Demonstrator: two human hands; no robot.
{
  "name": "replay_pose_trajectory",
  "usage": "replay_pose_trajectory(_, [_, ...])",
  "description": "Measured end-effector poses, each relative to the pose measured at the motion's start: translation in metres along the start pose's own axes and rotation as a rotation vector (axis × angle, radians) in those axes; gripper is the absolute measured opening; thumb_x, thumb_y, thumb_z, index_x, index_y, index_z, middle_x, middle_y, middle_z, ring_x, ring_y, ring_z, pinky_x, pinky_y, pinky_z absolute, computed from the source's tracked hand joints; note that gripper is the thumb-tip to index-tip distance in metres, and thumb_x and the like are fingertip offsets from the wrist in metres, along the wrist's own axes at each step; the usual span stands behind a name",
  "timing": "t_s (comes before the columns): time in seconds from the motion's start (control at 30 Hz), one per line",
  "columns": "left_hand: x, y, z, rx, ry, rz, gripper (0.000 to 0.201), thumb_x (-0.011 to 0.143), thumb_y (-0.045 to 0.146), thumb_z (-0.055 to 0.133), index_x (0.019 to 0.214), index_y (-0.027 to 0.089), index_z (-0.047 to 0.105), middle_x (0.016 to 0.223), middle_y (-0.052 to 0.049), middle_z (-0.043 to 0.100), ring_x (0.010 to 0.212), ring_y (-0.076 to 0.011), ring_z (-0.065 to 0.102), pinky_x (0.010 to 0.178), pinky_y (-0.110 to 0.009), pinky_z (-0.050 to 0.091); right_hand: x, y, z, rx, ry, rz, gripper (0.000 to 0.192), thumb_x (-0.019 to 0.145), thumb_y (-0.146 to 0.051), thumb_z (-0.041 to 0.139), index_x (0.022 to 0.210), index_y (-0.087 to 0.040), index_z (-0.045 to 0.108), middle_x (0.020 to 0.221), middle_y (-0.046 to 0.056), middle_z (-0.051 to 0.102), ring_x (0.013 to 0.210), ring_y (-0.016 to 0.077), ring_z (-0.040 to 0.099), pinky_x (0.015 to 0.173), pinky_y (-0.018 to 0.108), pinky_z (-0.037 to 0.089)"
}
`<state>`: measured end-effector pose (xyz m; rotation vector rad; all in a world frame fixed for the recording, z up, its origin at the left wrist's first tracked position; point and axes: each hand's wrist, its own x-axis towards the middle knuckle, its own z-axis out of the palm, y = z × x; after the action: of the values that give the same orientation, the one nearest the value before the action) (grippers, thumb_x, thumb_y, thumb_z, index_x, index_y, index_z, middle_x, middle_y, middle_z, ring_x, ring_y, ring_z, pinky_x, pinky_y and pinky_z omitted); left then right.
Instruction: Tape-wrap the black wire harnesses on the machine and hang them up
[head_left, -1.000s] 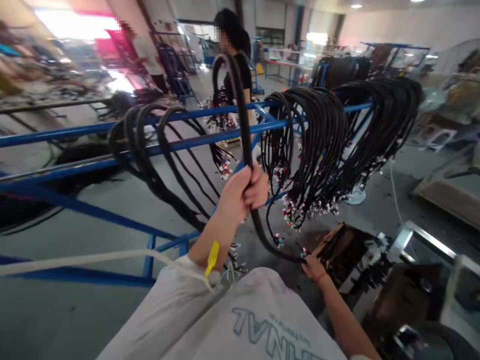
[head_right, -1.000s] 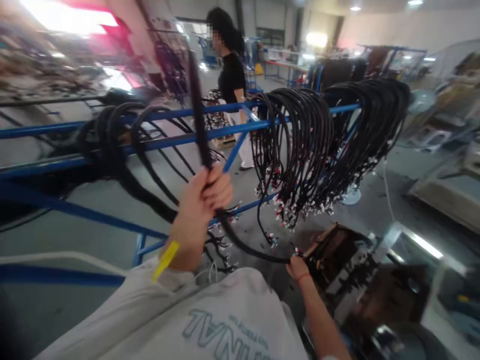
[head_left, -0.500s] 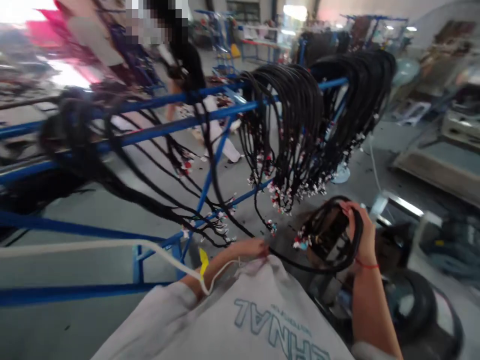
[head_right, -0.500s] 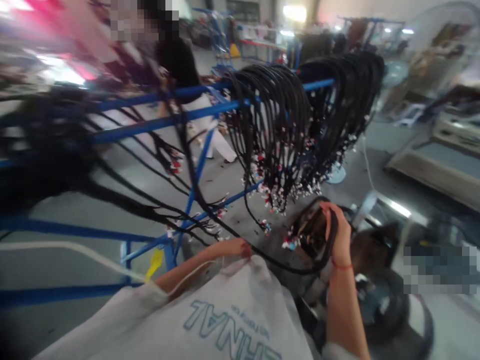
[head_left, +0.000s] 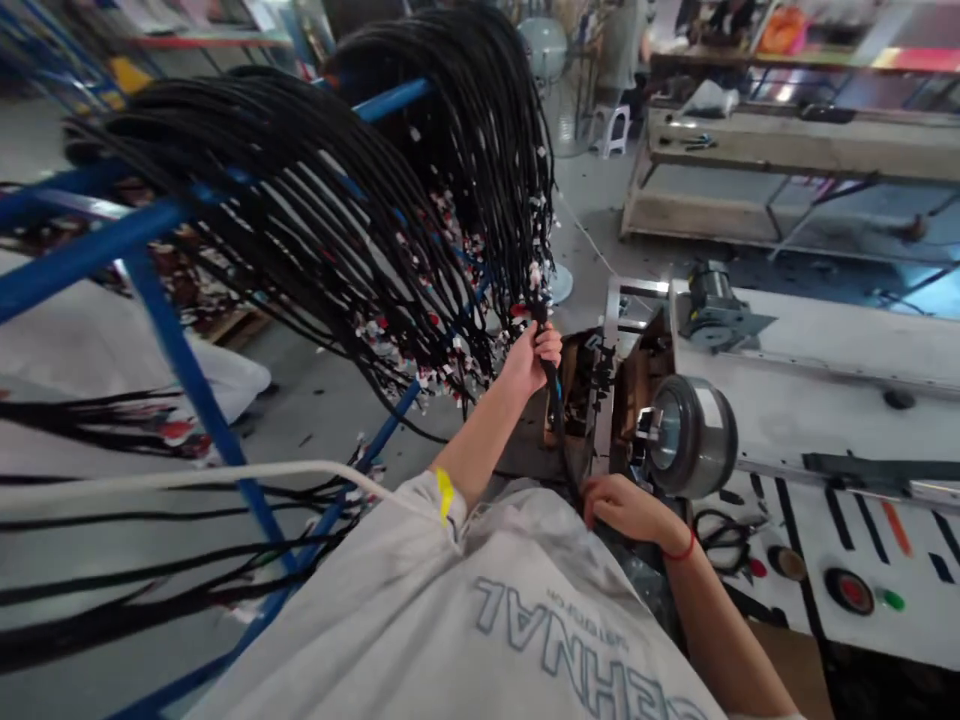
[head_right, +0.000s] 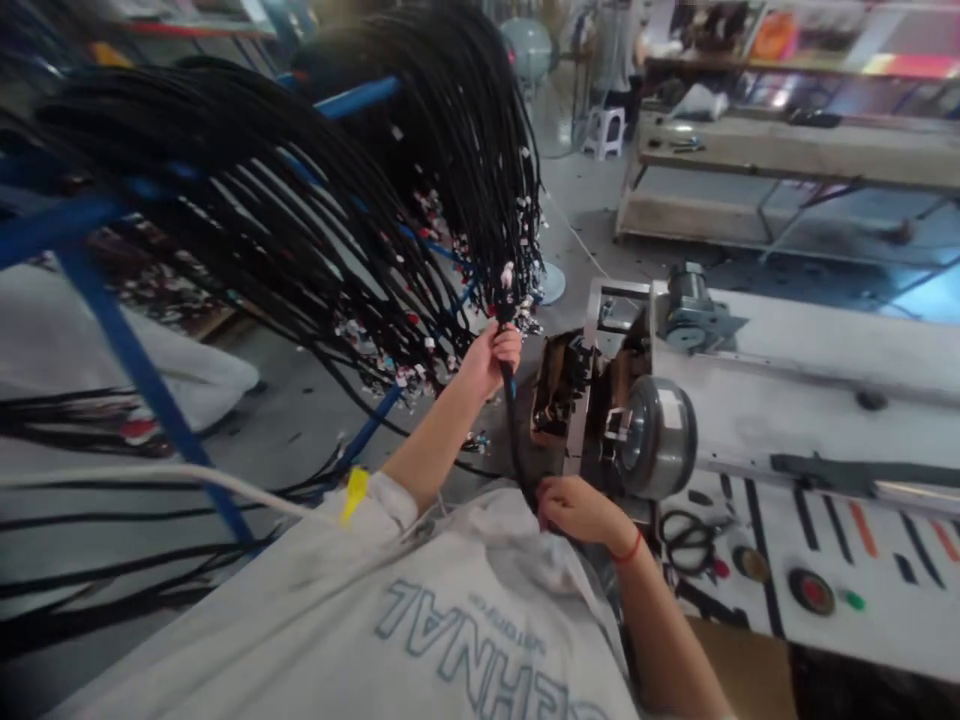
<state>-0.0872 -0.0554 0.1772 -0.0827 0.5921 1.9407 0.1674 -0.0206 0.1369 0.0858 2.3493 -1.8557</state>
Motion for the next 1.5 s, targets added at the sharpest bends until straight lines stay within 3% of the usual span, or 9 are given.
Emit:
replay_pose_trajectory(0.27, [-0.012,-0.022,0.006,0.591,-0.51,-0.569,0.057,0.09,0.066,0.045,0.059,0.02,0.034,0.044,0.01,0.018,0.033,-0.0047,0.012,0.03,-0.015,0.017,0.048,-0.048,-0.067,0.344,0.638,-0.244,0.062,0.076,-0.056,0.07,0.128,-0.024,0.056,0.134,0.01,0.059,0.121,0.025,0.056,0.103,0.043,0.045])
replay_pose_trajectory(0.4, [-0.011,-0.018,0.003,0.659,-0.763,-0.817,0.055,0.085,0.067,0.051,0.06,0.019,0.04,0.044,0.009,0.023,0.034,-0.0056,0.018,0.031,-0.017,0.02,0.076,-0.08,-0.084,0.506,0.626,-0.575,0.053,0.064,-0.063,0.076,0.096,-0.024,0.06,0.078,0.002,0.066,0.088,0.024,0.067,0.085,0.042,0.055])
replay_pose_trajectory(0.5, [-0.004,-0.016,0.007,0.702,-0.783,-0.764,0.044,0.082,0.06,0.06,0.074,0.019,0.049,0.052,0.009,0.028,0.036,-0.0051,0.018,0.033,-0.017,0.016,0.097,-0.088,-0.081,0.412,0.935,-0.489,0.045,0.079,-0.065,0.06,0.068,-0.025,0.044,0.048,-0.007,0.037,0.048,0.0144,0.051,0.057,0.03,0.052])
replay_pose_trajectory(0.7, [0.017,-0.042,0.004,1.231,-0.649,-0.135,0.029,0.083,0.041,0.068,0.075,0.02,0.05,0.058,0.004,0.044,0.049,-0.0097,0.039,0.046,-0.02,0.028,0.119,-0.054,-0.099,0.09,1.566,-0.05,0.034,0.086,-0.054,0.059,0.075,-0.023,0.047,0.054,-0.005,0.043,0.058,0.0161,0.054,0.058,0.028,0.047])
replay_pose_trajectory(0.8, [0.029,-0.044,-0.006,1.306,-0.68,-0.113,0.029,0.083,0.043,0.067,0.077,0.019,0.053,0.059,0.004,0.043,0.054,-0.0107,0.04,0.05,-0.02,0.031,0.109,-0.037,-0.112,0.212,1.552,-0.01,0.033,0.078,-0.048,0.071,0.082,-0.022,0.051,0.058,-0.005,0.048,0.061,0.0158,0.055,0.059,0.027,0.047])
replay_pose_trajectory(1.1, [0.04,-0.052,-0.012,0.762,-1.051,-1.131,0.049,0.082,0.068,0.051,0.078,0.02,0.046,0.052,0.012,0.016,0.037,-0.0041,0.003,0.032,-0.018,0.008,0.082,-0.068,-0.075,0.844,1.203,-0.598,0.045,0.072,-0.062,0.072,0.076,-0.025,0.046,0.051,-0.011,0.029,0.038,0.0066,0.029,0.036,0.018,0.031])
replay_pose_trajectory(1.2, [0.035,-0.07,-0.006,0.924,-1.097,-0.949,0.044,0.089,0.063,0.043,0.079,0.02,0.046,0.052,0.011,0.021,0.035,-0.0054,0.013,0.034,-0.018,0.018,0.084,-0.07,-0.067,0.718,1.401,-0.461,0.044,0.077,-0.054,0.074,0.072,-0.024,0.042,0.049,-0.012,0.024,0.036,0.0054,0.024,0.034,0.017,0.025])
replay_pose_trajectory(1.37, [0.033,-0.081,-0.007,1.612,-0.985,-0.07,0.021,0.092,0.038,0.055,0.095,0.017,0.055,0.067,0.001,0.052,0.059,-0.0136,0.052,0.056,-0.022,0.04,0.079,-0.045,-0.073,0.549,1.841,-0.266,0.043,0.074,-0.051,0.076,0.077,-0.024,0.043,0.051,-0.013,0.033,0.037,0.0048,0.032,0.035,0.018,0.029])
replay_pose_trajectory(1.5, [0.036,-0.062,-0.017,1.58,-1.155,-0.178,0.028,0.095,0.041,0.049,0.1,0.015,0.059,0.07,0.0,0.055,0.062,-0.0131,0.053,0.059,-0.023,0.04,0.046,-0.04,-0.083,0.646,1.908,-0.299,0.037,0.074,-0.045,0.077,0.08,-0.022,0.048,0.062,-0.009,0.047,0.045,0.0054,0.045,0.042,0.019,0.042])
